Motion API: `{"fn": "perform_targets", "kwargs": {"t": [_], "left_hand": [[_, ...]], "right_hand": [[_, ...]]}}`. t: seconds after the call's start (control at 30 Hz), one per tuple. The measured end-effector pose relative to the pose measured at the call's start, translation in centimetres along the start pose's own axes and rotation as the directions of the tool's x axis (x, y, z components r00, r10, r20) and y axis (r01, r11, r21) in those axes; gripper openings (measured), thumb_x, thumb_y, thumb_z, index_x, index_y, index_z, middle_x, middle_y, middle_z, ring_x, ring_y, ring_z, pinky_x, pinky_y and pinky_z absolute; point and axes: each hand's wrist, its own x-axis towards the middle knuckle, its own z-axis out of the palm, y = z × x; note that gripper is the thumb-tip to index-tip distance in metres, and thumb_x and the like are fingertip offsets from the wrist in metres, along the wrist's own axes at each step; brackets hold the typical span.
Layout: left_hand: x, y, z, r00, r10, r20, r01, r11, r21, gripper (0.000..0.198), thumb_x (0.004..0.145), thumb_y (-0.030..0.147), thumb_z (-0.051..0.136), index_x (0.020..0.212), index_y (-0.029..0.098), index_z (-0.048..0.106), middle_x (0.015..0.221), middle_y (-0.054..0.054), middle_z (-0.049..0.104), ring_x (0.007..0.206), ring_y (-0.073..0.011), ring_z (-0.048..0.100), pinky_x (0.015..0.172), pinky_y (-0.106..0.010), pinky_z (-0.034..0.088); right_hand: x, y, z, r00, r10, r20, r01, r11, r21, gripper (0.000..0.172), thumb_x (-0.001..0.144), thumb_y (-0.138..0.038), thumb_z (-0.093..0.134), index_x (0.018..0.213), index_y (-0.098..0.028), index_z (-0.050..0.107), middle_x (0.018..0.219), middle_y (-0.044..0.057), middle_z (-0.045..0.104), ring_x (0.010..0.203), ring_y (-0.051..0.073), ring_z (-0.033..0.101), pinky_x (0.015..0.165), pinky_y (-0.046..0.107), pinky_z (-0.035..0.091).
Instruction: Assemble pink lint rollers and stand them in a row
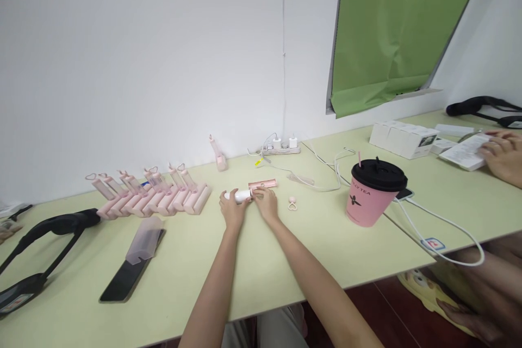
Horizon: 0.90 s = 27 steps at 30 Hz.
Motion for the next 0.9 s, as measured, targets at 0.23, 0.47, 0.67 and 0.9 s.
{"fn": "perform_targets", "kwargs": {"t": [0.23,0.47,0.67,0.9], "left_hand": [[0.2,-0.3,0.1,0.999,-0.044,-0.005,0.044,0.999,-0.008,0.052,0.068,0.054,0.055,0.113,0.027,0.049,0.129,-0.010,0.029,0.115,-0.0298,0.035,0.093,-0.040,0.032],[0.5,-0.5,0.0,0.996,-0.089,0.009,0.089,0.995,-0.041,0.077,0.052,0.062,0.064,0.118,0.027,0.043,0.132,-0.010,0.023,0.118,-0.0316,0.032,0.096,-0.041,0.030],[0.7,-0.2,-0.3,0.993,-0.112,-0.022,0.107,0.981,-0.163,0.062,0.055,0.056,0.065,0.108,0.027,0.050,0.126,-0.009,0.030,0.115,-0.0291,0.036,0.096,-0.041,0.031],[1.2,-0.4,-0.8,0.986,-0.056,0.159,0.131,0.848,-0.513,0.056,0.069,0.046,0.059,0.118,0.024,0.043,0.123,-0.009,0.032,0.116,-0.0198,0.039,0.094,-0.029,0.038]], "right_hand": [[-0.4,-0.1,0.2,0.986,0.042,0.159,-0.091,0.945,0.314,0.023,0.069,-0.021,0.054,0.087,-0.019,0.068,0.099,0.004,0.067,0.094,0.018,0.061,0.089,0.032,0.043],[-0.2,0.0,0.1,0.967,0.051,0.250,-0.202,0.752,0.627,0.044,0.068,-0.021,0.054,0.112,-0.022,0.052,0.096,0.003,0.068,0.089,0.017,0.063,0.088,0.035,0.044],[-0.1,0.0,0.2,0.977,-0.033,0.208,-0.085,0.840,0.535,0.035,0.067,-0.023,0.058,0.102,-0.018,0.059,0.112,0.008,0.060,0.101,0.018,0.057,0.087,0.032,0.044],[-1.0,-1.9,-1.0,0.980,-0.156,0.127,0.120,0.960,0.252,0.037,0.078,-0.030,0.052,0.115,-0.027,0.055,0.114,0.002,0.060,0.104,0.018,0.055,0.086,0.033,0.044]]}}
